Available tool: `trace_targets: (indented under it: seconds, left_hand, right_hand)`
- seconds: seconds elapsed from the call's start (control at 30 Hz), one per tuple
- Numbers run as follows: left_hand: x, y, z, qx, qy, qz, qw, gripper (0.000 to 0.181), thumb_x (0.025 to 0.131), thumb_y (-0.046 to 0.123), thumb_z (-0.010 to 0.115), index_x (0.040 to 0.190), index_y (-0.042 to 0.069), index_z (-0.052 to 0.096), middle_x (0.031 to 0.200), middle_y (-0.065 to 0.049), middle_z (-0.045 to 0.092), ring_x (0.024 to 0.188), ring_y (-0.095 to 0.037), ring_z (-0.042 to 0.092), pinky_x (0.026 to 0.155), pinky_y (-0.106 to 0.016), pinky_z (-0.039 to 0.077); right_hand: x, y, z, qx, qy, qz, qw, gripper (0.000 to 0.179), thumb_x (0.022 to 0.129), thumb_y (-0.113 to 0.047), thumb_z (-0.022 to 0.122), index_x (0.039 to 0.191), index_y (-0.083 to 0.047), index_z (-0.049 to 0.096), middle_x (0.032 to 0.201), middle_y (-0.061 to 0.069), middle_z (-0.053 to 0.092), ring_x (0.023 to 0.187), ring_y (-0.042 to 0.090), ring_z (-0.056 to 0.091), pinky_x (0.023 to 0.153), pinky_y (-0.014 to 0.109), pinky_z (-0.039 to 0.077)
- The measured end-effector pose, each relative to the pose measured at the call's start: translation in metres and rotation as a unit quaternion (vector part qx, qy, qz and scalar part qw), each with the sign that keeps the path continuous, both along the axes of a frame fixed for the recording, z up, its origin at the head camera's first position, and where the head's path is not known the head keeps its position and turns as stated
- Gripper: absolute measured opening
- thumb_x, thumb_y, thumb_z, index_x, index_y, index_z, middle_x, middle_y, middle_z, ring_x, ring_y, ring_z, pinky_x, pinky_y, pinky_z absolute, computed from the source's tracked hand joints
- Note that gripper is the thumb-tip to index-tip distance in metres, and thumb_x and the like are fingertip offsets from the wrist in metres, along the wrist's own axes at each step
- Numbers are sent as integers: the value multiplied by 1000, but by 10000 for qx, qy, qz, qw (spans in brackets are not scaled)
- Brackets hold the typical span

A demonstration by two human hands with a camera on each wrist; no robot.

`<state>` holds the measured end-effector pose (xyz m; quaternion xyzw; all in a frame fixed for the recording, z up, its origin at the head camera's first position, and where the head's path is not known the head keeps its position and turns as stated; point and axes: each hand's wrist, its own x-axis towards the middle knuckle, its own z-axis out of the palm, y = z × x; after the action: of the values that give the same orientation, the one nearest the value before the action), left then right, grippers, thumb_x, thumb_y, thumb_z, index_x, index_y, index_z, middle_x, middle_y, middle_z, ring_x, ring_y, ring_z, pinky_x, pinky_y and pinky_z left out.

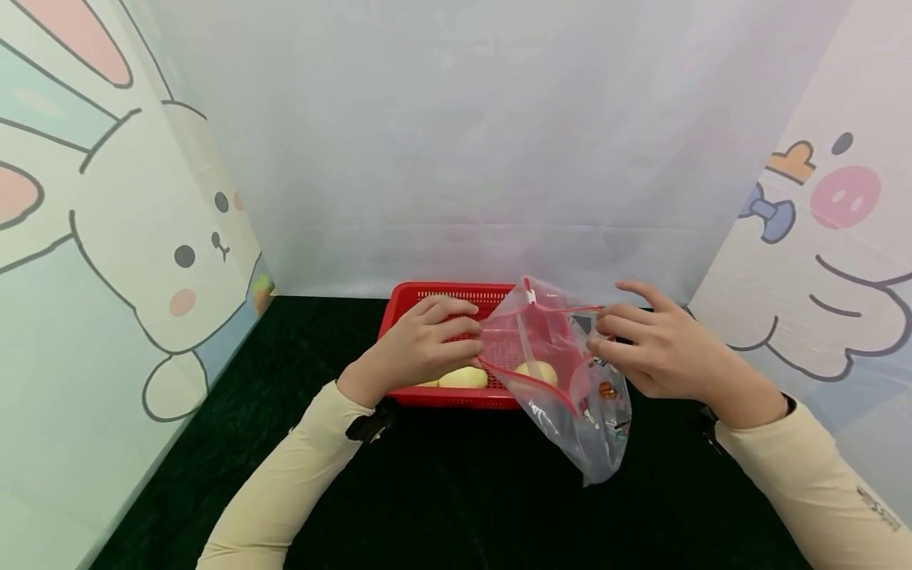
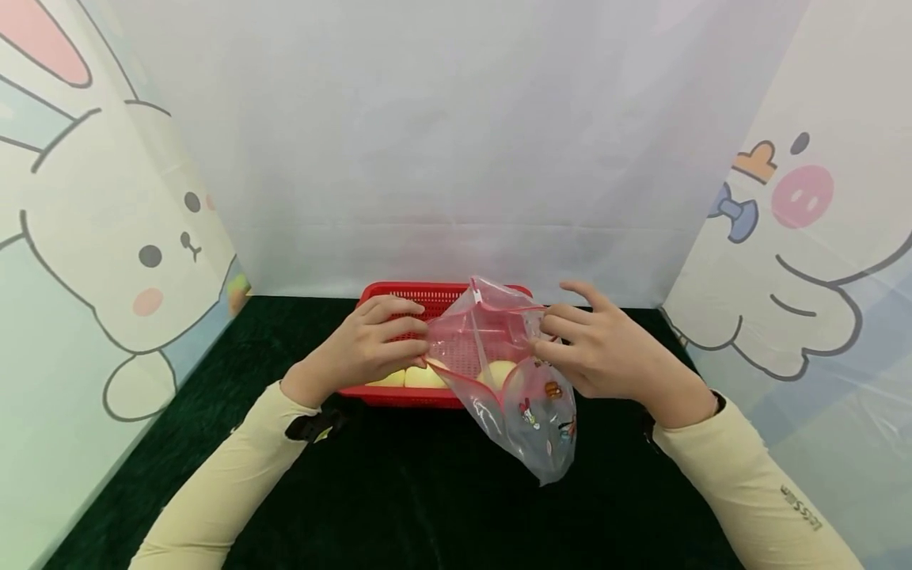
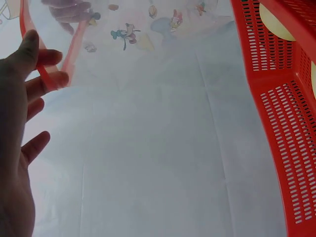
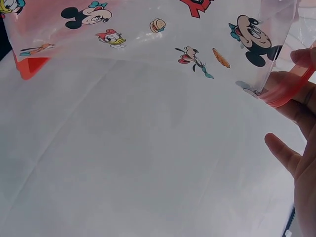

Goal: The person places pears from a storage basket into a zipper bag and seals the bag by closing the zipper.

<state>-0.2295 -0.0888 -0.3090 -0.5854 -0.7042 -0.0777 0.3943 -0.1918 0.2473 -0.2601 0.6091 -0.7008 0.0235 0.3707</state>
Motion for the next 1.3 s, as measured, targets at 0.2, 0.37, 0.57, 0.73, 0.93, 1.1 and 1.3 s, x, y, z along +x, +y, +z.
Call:
trace_targets:
  seconds: [0.2,0.37,0.57,0.73,0.93,1.1,1.3]
  left_hand:
    - [0,-2,-4,-157,98,156,9997,25,80,35,82,96,19,72,112,1,72,115,-22,57,109,-34,38]
    - [0,-4,-11,-126,298,203,9993,26,79,35,83,94,18,71,112,1,73,114,-22,58,106,-34,41]
    - [0,-1,-20,116,479,112,9987,28,76,31,86,94,17,71,115,-1,72,113,-22,59,103,-33,44]
    - [-1,1,-28,274,439,121,9986,28,77,31,86,99,17,73,121,-4,68,113,-23,56,100,-32,46]
    - [-3,3,-35,350,271,214,9988,29,78,33,85,102,18,76,119,-5,69,113,-24,57,98,-33,48]
    - [-5,7,-41,451,130,294,9985,33,76,32,87,105,18,76,114,-4,72,110,-24,60,95,-35,50]
    - [-4,17,-47,460,-50,331,9984,28,75,30,88,98,18,76,109,-3,73,108,-22,61,94,-35,49]
  right_hand:
    - [1,4,4,-227,-138,72,9996,32,107,-22,40,84,-8,58,82,6,61,81,28,61,117,46,21]
    - [1,7,5,-525,-295,307,9977,36,106,-22,42,76,-8,55,80,7,62,80,29,63,116,45,23]
    - [1,5,3,-884,-359,715,9929,36,106,-21,45,76,-5,59,78,10,62,79,31,61,115,40,27]
    - [1,5,1,-1133,-250,816,9899,38,105,-21,48,80,1,64,85,17,65,84,36,59,113,36,31]
    - [3,15,3,-1037,54,229,9943,39,105,-28,48,76,-6,61,97,21,66,89,40,58,115,37,27]
    - [3,28,0,-704,-1,-482,9963,41,107,-32,44,82,-7,66,89,14,67,83,36,59,116,37,21]
    - [4,33,-5,-698,-234,-653,9951,44,107,-35,44,80,-8,67,76,6,65,72,28,58,115,34,21]
